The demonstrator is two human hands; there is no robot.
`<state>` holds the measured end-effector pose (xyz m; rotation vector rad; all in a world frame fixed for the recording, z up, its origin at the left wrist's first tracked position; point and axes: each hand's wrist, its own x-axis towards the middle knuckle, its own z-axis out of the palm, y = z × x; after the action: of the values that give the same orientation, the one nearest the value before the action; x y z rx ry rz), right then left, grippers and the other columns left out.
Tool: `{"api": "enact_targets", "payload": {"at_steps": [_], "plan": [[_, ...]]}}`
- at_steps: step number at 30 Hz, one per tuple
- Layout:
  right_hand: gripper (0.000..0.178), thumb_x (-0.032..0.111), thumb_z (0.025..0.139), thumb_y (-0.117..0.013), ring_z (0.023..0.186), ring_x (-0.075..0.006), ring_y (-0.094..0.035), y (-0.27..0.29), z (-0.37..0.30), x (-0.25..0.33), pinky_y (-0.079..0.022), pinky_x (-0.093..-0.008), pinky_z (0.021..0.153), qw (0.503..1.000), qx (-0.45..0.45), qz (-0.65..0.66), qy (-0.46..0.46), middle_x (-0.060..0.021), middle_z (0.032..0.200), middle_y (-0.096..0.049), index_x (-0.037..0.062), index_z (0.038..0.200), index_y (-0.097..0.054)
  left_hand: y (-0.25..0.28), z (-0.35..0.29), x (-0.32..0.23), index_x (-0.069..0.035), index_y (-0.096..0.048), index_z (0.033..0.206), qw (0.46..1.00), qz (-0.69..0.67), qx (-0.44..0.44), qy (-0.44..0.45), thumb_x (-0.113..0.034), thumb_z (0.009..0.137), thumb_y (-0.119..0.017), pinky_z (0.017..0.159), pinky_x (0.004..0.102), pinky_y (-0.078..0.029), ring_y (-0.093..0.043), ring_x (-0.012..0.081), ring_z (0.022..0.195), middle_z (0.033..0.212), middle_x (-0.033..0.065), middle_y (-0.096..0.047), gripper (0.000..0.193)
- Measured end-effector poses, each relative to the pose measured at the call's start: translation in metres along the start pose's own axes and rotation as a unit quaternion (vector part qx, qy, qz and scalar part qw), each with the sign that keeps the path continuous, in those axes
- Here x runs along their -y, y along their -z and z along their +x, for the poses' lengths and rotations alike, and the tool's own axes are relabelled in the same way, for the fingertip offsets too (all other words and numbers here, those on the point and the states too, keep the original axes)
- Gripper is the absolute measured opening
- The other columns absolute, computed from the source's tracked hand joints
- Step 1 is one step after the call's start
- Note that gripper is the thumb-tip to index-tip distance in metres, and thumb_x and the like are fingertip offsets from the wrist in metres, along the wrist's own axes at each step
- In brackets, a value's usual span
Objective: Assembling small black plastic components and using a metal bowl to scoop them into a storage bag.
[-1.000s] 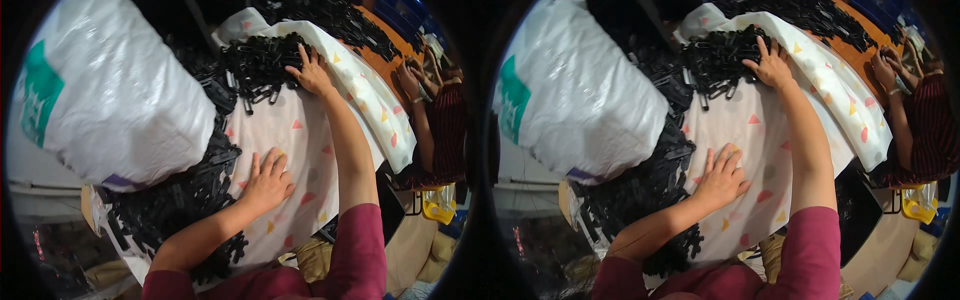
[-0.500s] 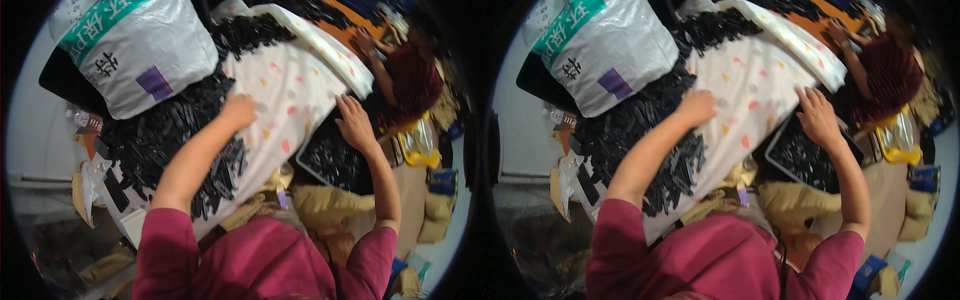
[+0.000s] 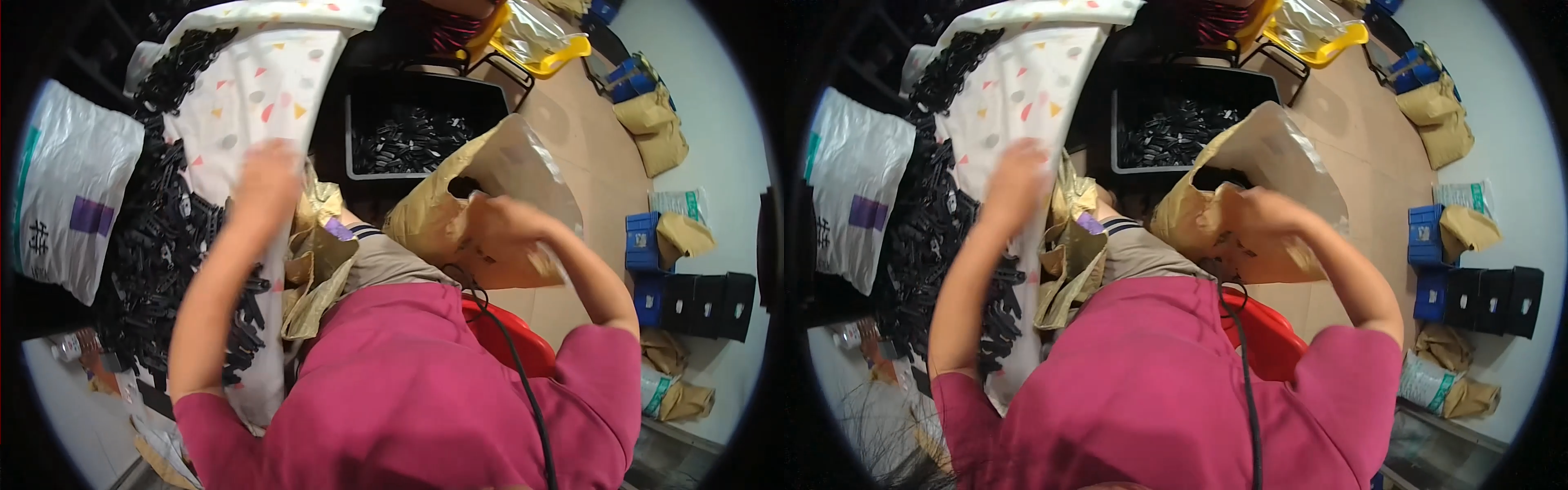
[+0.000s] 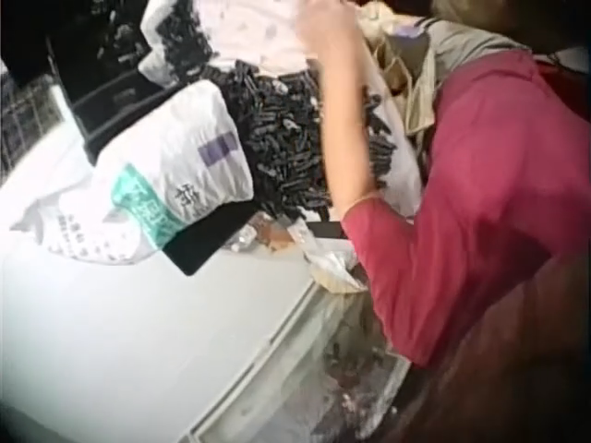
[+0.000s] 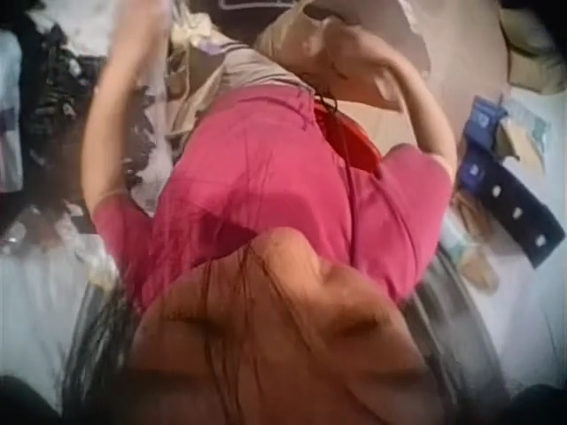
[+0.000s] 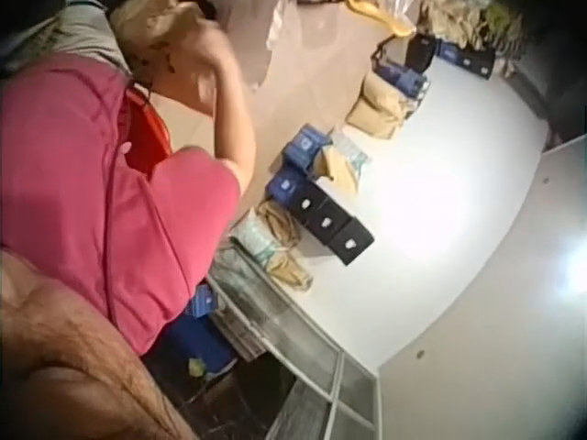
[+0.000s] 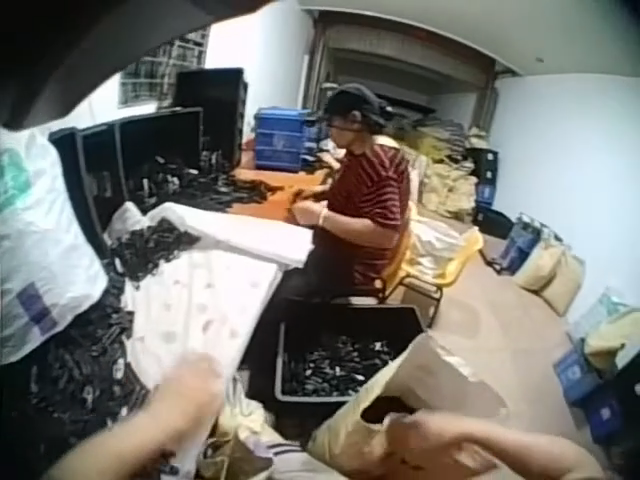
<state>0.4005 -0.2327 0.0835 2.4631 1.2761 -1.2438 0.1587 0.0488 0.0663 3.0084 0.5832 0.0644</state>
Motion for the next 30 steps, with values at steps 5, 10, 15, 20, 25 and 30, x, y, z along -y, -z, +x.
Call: {"api": "enact_targets", "payload": {"at_steps": [5, 10, 15, 20, 25, 30], "plan": [[0.035, 0.005, 0.085, -0.048, 0.089, -0.0231, -0.065, -0.050, 0.007, 0.005, -0.055, -0.0325, 0.071, 0.757, 0.531, 0.371, 0.087, -0.0146, 0.111, -0.061, 0.0012, 0.120, -0.053, -0.036, 0.025, -0.171, -0.003, -0.058, 0.102, 0.892, -0.195, -0.143, -0.381, -0.017, 0.071, -0.063, 0.106, 0.0455, -0.028, -0.051, 0.0244, 0.105, 0.098, 0.0105, -0.060, 0.034], [0.027, 0.015, 0.077, -0.054, 0.065, -0.0251, -0.065, -0.042, 0.078, -0.134, -0.055, -0.0342, 0.056, 0.904, 0.025, 0.405, -0.135, -0.0198, 0.080, -0.064, -0.0014, 0.097, -0.062, -0.069, 0.028, -0.194, -0.006, -0.061, 0.091, 0.922, -0.034, 0.062, -0.381, -0.015, 0.077, -0.054, 0.095, 0.0457, -0.038, -0.059, 0.0204, 0.077, 0.079, 0.0068, -0.061, 0.019], [0.071, 0.043, 0.081, -0.059, 0.085, -0.0420, -0.063, -0.085, 0.125, -0.141, -0.055, -0.0477, 0.070, 0.919, 0.091, 0.274, -0.267, -0.0320, 0.115, -0.054, -0.0005, 0.133, -0.037, -0.074, 0.041, -0.191, -0.007, -0.054, 0.099, 0.981, -0.028, -0.034, -0.188, -0.013, 0.075, -0.054, 0.051, 0.0292, -0.047, -0.057, 0.0187, 0.069, 0.078, 0.0062, -0.056, 0.025], [0.035, 0.020, 0.082, -0.048, 0.090, -0.0441, -0.058, -0.218, 0.149, -0.160, -0.045, -0.0487, 0.081, 0.912, -0.245, 0.206, -0.257, -0.0277, 0.096, -0.061, 0.0026, 0.112, -0.053, -0.054, 0.033, -0.182, 0.000, -0.049, 0.119, 0.922, -0.155, -0.015, -0.354, -0.009, 0.075, -0.054, 0.050, 0.0342, -0.043, -0.055, 0.0212, 0.063, 0.065, 0.0030, -0.053, 0.045], [0.034, 0.013, 0.078, -0.047, 0.062, -0.0367, -0.061, -0.256, 0.170, -0.148, -0.047, -0.0472, 0.050, 0.691, -0.351, 0.510, -0.373, -0.0243, 0.082, -0.061, -0.0033, 0.107, -0.051, -0.042, 0.008, -0.173, -0.006, -0.059, 0.088, 0.878, -0.177, 0.012, -0.445, -0.016, 0.070, -0.054, 0.061, 0.0261, -0.037, -0.049, 0.0139, 0.069, 0.063, -0.0019, -0.047, 0.022], [0.011, 0.008, 0.076, -0.047, 0.043, -0.0265, -0.049, -0.249, 0.176, -0.159, -0.035, -0.0339, 0.032, 0.656, -0.157, 0.667, -0.315, -0.0144, 0.065, -0.052, 0.0009, 0.083, -0.050, -0.043, 0.009, -0.174, -0.011, -0.052, 0.067, 0.855, -0.186, 0.042, -0.483, -0.018, 0.066, -0.053, 0.062, 0.0255, -0.036, -0.049, 0.0138, 0.071, 0.063, -0.0020, -0.048, 0.008]]}}
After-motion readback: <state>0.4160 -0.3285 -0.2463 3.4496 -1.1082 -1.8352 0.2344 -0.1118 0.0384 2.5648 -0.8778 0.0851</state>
